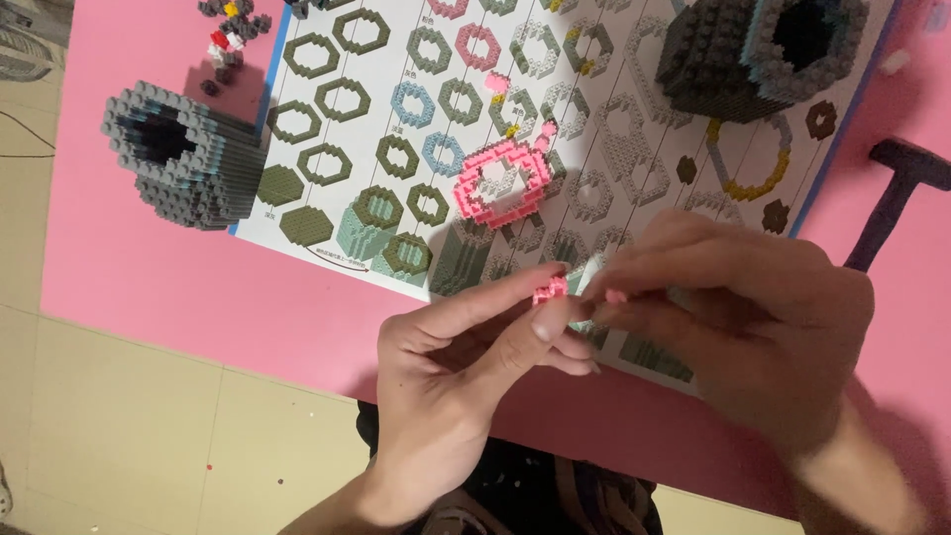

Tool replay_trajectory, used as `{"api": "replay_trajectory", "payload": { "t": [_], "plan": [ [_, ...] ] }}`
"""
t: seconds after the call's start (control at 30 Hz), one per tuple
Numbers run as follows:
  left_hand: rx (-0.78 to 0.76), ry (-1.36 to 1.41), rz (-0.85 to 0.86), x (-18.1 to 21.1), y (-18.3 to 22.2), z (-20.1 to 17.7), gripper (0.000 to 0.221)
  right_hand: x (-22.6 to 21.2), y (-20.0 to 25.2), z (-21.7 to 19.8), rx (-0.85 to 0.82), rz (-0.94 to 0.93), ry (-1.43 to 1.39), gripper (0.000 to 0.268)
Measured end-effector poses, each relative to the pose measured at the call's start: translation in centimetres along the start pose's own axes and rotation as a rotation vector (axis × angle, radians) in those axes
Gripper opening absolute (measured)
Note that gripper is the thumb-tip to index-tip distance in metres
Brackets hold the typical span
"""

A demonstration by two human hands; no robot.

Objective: Assembling a structure using small plastic microblocks on a pink desk while following instructions.

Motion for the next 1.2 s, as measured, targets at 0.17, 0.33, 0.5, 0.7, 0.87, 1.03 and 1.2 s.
{"api": "replay_trajectory", "payload": {
  "t": [0.17,0.33,0.5,0.7,0.87,1.03,1.2],
  "plan": [
    [0.005,-0.080,0.070,0.5,0.1,0.1,0.028,-0.2,-0.2,-0.1,-0.024,-0.101,0.120,0.016],
    [0.002,-0.148,0.160,0.7,0.4,0.1,0.027,-0.1,0.2,0.1,0.041,-0.071,-0.003,0.024],
    [-0.019,-0.294,0.220,1.5,-0.1,0.0,0.017,0.1,0.2,-0.6,-0.004,-0.080,0.063,0.024],
    [-0.025,-0.890,0.875,1.8,-1.0,-1.6,0.027,0.0,-0.3,-1.1,-0.082,-0.130,0.205,0.020],
    [-0.117,-0.913,0.869,2.1,-1.8,-3.2,0.049,0.0,-0.4,-1.1,-0.246,-0.142,0.428,0.015],
    [-0.272,-1.036,0.875,3.8,-3.0,-2.7,0.021,0.6,0.5,-0.5,-0.284,-0.051,0.392,0.018],
    [-0.291,-1.227,0.994,4.0,-2.8,-2.0,0.017,1.6,0.3,0.7,-0.310,-0.115,0.505,0.008]
  ]
}}
Point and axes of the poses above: each hand's wrist, its own y-axis away from the middle knuckle, its own z-axis out of the palm, x = y × z, the point moved 5 cm from there along -y, towards the middle knuckle, and after that the axes turned 7 degrees about -z, right-handed, at the moved point
